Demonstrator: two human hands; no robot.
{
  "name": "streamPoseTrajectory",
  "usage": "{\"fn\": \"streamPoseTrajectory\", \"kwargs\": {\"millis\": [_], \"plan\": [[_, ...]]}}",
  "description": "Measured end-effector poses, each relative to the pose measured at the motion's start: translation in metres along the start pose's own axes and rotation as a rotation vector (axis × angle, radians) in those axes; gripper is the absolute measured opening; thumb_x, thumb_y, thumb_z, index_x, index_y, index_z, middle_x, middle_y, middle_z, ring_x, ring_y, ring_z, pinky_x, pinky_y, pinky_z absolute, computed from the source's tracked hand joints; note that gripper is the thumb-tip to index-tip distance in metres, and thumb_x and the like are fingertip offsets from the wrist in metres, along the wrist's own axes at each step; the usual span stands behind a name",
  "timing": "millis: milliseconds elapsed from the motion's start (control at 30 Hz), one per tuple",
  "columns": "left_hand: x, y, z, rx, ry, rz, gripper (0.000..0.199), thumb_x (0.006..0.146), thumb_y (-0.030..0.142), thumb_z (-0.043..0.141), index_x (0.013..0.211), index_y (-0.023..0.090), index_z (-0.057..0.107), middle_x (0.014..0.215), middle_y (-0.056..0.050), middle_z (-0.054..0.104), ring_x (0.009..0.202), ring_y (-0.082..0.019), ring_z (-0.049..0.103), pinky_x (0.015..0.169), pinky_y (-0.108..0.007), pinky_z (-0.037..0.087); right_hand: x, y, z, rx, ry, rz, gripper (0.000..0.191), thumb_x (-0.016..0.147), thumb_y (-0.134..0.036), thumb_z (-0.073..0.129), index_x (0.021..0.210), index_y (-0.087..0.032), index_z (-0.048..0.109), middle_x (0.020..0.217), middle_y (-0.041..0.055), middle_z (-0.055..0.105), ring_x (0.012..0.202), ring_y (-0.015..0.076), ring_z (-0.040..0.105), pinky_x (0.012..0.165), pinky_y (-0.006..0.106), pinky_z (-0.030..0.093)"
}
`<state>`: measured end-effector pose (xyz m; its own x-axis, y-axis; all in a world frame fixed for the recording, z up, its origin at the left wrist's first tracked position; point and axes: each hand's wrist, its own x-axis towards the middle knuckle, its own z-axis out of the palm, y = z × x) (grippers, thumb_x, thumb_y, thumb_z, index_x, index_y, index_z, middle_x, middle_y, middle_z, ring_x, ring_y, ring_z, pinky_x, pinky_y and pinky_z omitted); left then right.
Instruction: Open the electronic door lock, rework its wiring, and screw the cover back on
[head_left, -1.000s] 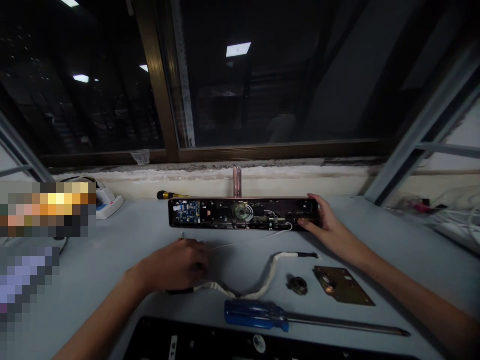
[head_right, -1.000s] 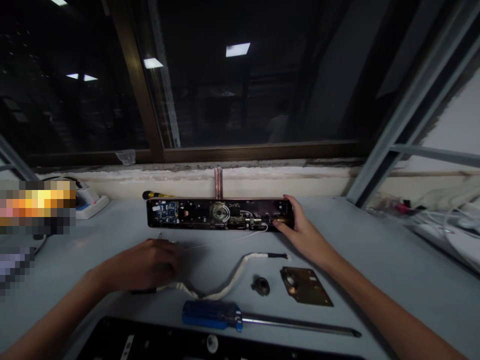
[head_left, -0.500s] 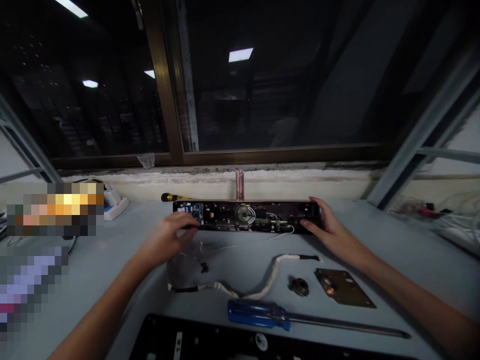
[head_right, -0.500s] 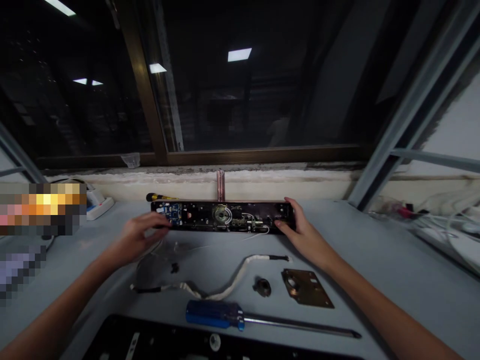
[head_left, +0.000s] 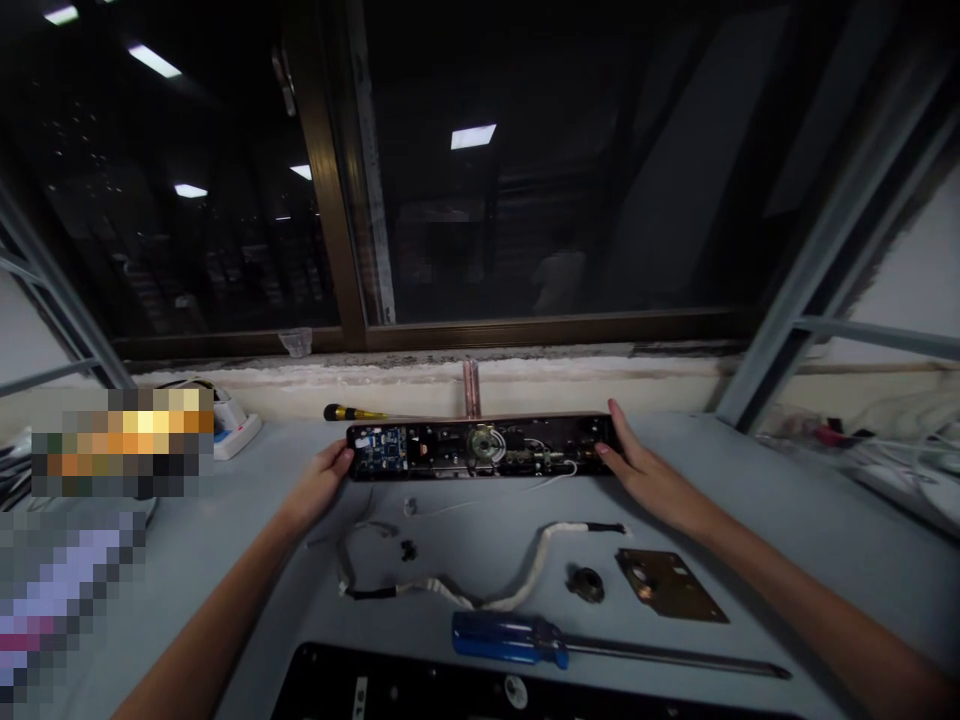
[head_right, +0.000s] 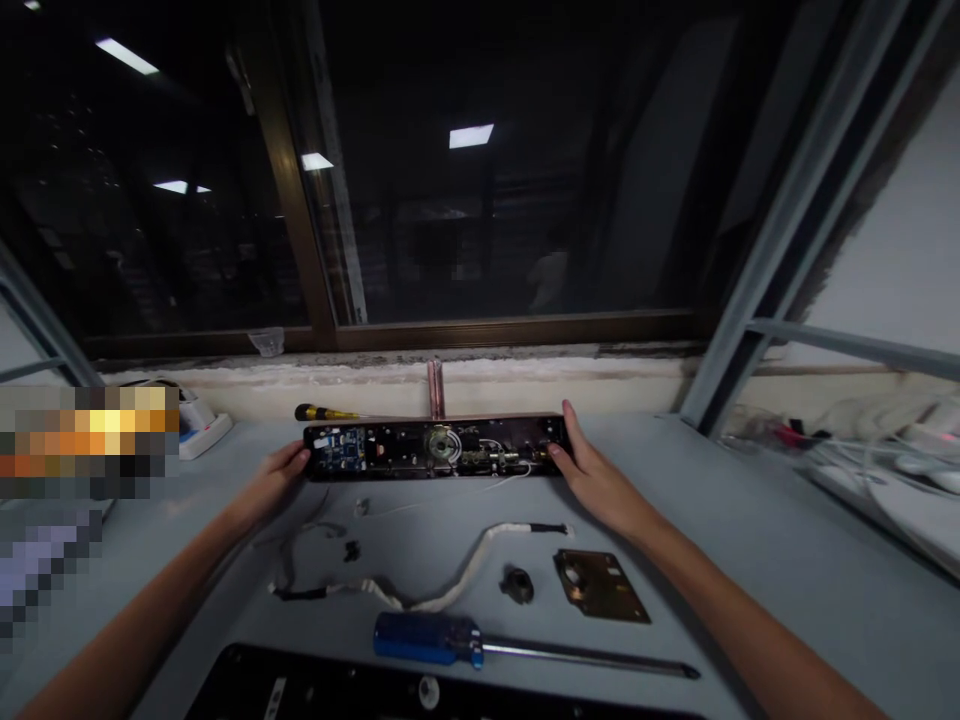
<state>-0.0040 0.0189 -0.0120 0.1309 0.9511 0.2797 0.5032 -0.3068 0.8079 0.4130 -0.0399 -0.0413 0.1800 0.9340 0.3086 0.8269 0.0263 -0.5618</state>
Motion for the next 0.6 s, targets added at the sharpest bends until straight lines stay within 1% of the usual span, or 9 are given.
{"fn": "streamPoseTrajectory", "kwargs": {"millis": [100, 233, 267, 333, 433, 500, 600], "plan": [[-0.001, 0.003, -0.005, 0.001, -0.05, 0.016, 0.047, 0.071, 0.05, 0.046, 0.093, 0.011, 0.061, 0.092, -0.01, 0.067, 0.09, -0.026, 0.058, 0.084, -0.037, 0.043, 0.002, 0.004, 0.001, -0.008, 0.01, 0.002, 0.071, 0.085, -0.053, 0.021, 0.141, -0.014, -0.002, 0.139, 0.0101, 0.03, 0.125, 0.0224, 0.031, 0.101, 0.038, 0.027], [-0.002, 0.003, -0.006, 0.001, -0.064, 0.011, 0.048, 0.073, 0.051, 0.045, 0.097, 0.012, 0.06, 0.094, -0.01, 0.066, 0.091, -0.026, 0.057, 0.084, -0.036, 0.042, 0.0, 0.011, 0.005, 0.009, 0.031, -0.005, 0.073, 0.084, -0.053, 0.024, 0.141, -0.015, 0.0, 0.138, 0.0102, 0.032, 0.124, 0.0234, 0.034, 0.1, 0.039, 0.029], [-0.002, 0.003, -0.005, 0.001, -0.059, 0.009, 0.049, 0.074, 0.051, 0.044, 0.097, 0.012, 0.06, 0.095, -0.01, 0.066, 0.092, -0.026, 0.057, 0.085, -0.036, 0.042, -0.001, 0.013, 0.006, 0.018, 0.037, -0.021, 0.072, 0.084, -0.053, 0.025, 0.141, -0.015, 0.004, 0.138, 0.0099, 0.033, 0.123, 0.0234, 0.035, 0.1, 0.039, 0.03], [-0.003, 0.003, -0.005, 0.004, -0.047, 0.004, 0.049, 0.075, 0.052, 0.042, 0.097, 0.012, 0.061, 0.096, -0.01, 0.066, 0.094, -0.027, 0.056, 0.087, -0.037, 0.041, -0.002, 0.015, 0.007, 0.035, 0.043, -0.061, 0.066, 0.084, -0.052, 0.026, 0.139, -0.016, 0.017, 0.135, 0.0091, 0.039, 0.121, 0.0231, 0.039, 0.1, 0.039, 0.03], [-0.004, 0.004, -0.005, 0.01, -0.041, 0.001, 0.05, 0.074, 0.054, 0.041, 0.092, 0.013, 0.062, 0.093, -0.01, 0.066, 0.093, -0.027, 0.056, 0.086, -0.038, 0.041, -0.003, 0.017, 0.008, 0.05, 0.038, -0.099, 0.056, 0.082, -0.051, 0.028, 0.126, -0.019, 0.039, 0.126, 0.0082, 0.049, 0.115, 0.023, 0.046, 0.1, 0.038, 0.032], [-0.004, 0.005, -0.005, 0.013, -0.042, -0.002, 0.05, 0.073, 0.054, 0.041, 0.092, 0.012, 0.061, 0.092, -0.01, 0.066, 0.092, -0.027, 0.057, 0.085, -0.038, 0.042, -0.003, 0.018, 0.008, 0.048, 0.049, -0.097, 0.051, 0.081, -0.051, 0.03, 0.117, -0.019, 0.046, 0.12, 0.009, 0.055, 0.111, 0.0238, 0.051, 0.098, 0.038, 0.035], [-0.005, 0.008, -0.006, 0.019, -0.041, -0.006, 0.049, 0.074, 0.053, 0.04, 0.092, 0.012, 0.061, 0.093, -0.011, 0.066, 0.092, -0.027, 0.057, 0.085, -0.038, 0.042, -0.004, 0.02, 0.006, 0.043, 0.062, -0.098, 0.046, 0.08, -0.048, 0.03, 0.109, -0.019, 0.05, 0.113, 0.0097, 0.059, 0.105, 0.0242, 0.055, 0.096, 0.039, 0.038]]}}
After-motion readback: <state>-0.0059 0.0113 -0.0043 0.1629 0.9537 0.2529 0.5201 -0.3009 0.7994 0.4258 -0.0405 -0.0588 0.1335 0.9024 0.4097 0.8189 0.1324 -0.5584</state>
